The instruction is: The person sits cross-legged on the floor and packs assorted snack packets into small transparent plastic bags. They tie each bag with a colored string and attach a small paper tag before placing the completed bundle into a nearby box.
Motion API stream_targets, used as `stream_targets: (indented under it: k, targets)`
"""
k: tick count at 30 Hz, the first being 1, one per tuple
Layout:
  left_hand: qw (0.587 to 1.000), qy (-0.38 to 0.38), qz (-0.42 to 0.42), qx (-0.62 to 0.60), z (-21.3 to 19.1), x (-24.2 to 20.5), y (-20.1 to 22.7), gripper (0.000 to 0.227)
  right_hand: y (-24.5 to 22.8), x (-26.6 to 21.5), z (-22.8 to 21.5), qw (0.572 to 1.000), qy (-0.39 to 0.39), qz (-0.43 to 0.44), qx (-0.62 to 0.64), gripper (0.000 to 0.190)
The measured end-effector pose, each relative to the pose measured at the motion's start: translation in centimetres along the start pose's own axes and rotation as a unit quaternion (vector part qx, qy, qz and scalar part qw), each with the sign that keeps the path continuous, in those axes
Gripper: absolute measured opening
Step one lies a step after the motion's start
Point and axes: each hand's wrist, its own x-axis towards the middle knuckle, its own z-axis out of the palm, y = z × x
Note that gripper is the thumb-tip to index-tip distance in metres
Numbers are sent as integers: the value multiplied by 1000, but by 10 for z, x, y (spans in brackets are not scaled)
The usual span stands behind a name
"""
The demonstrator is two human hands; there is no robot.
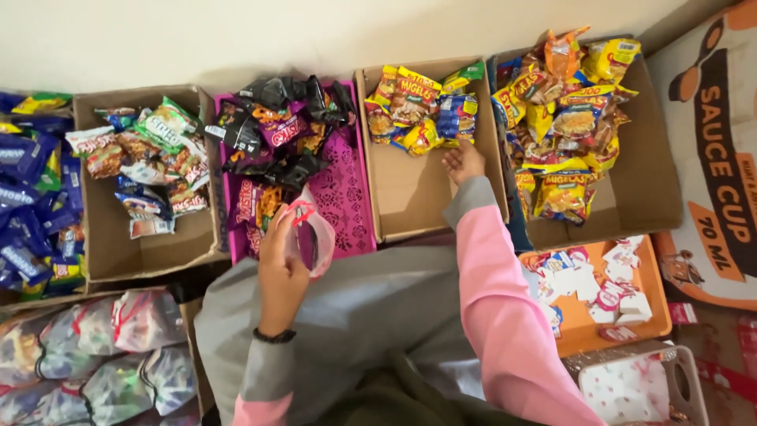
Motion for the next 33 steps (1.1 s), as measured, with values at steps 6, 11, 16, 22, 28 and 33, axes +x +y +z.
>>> stream_targets:
  k: [6, 11, 16, 22, 28, 33]
  targets:
    - [999, -12, -36, -3, 9, 5, -13, 80, 18, 82, -1, 999, 19, -33, 11, 38]
    - [1000, -9, -28, -10, 7, -4, -17, 78, 13, 54, 1, 994, 26, -104, 32, 30]
    - [1000, -2, 3, -16, -4, -13, 5, 79, 0, -31, -12, 991, -17, -129, 21, 35]
    - [998, 24, 49, -38, -13, -36, 37, 82, 5, -166, -44, 973, -97, -195, -71, 36]
    - [997, 2, 53, -56, -20, -70, 64, 86, 23, -309, -96, 922, -218, -312, -68, 15]
    - [993, -10, 102, -59, -29, -90, 79, 84, 24, -386, -127, 874, -306, -376, -32, 28]
